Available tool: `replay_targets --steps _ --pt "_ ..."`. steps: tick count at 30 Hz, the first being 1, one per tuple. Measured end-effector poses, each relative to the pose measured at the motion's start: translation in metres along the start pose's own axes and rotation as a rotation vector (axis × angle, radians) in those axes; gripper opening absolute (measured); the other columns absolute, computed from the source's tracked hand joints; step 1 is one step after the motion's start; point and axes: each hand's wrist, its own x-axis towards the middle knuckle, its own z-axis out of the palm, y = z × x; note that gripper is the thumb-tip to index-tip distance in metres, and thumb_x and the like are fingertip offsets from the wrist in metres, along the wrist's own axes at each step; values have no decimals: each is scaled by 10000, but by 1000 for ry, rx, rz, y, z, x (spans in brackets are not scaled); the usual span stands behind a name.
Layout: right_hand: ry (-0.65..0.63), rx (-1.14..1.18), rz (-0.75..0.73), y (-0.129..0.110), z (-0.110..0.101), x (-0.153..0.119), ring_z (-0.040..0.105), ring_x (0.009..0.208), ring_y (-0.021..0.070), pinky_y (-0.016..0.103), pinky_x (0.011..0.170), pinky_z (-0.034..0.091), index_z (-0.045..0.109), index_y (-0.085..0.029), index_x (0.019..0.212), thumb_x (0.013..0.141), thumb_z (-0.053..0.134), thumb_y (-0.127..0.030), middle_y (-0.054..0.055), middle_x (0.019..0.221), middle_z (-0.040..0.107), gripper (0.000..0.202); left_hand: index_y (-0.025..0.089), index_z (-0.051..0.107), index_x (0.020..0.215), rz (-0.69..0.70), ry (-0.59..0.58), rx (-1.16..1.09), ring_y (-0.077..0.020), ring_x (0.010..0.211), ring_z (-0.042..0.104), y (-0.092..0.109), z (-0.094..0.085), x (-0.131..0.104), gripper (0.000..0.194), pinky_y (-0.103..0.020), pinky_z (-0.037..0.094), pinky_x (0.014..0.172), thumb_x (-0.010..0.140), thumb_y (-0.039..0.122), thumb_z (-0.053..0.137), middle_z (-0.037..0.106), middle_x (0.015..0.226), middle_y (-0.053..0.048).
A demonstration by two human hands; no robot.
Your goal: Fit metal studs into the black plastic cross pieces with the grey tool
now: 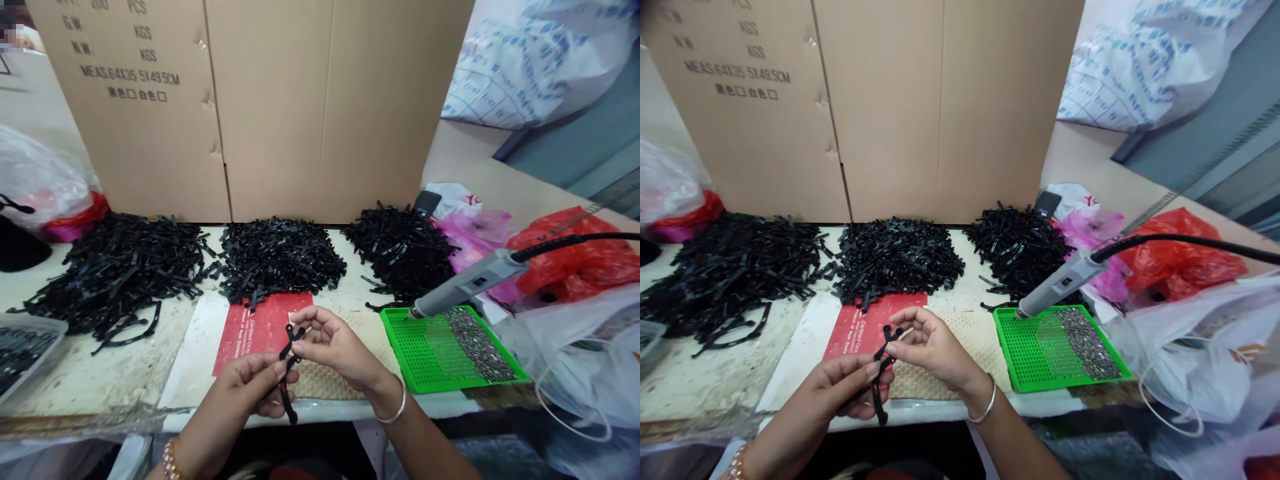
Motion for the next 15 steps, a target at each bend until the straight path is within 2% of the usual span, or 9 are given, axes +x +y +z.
replay_targets --steps 4,9,15 --pt "23 -46 -27 1 2 1 586 721 73 160 672 457 608 -184 1020 752 773 -254 1 872 614 322 153 719 852 6 29 4 -120 637 598 1 0 1 357 -211 500 589 681 466 731 721 876 -75" --pt "77 -35 -57 11 5 1 582 735 80 175 686 465 622 -192 1007 743 777 -276 14 945 617 317 146 710 835 7 21 8 -124 652 601 -1 0 0 361 -208 500 586 687 475 725 721 877 -82" --pt "119 -45 -116 18 9 -2 577 775 106 213 731 478 618 -185 1003 739 770 -290 20 935 618 322 141 705 824 -29 -7 -53 -141 686 619 -2 2 -3 373 -213 506 597 682 485 725 719 886 -96"
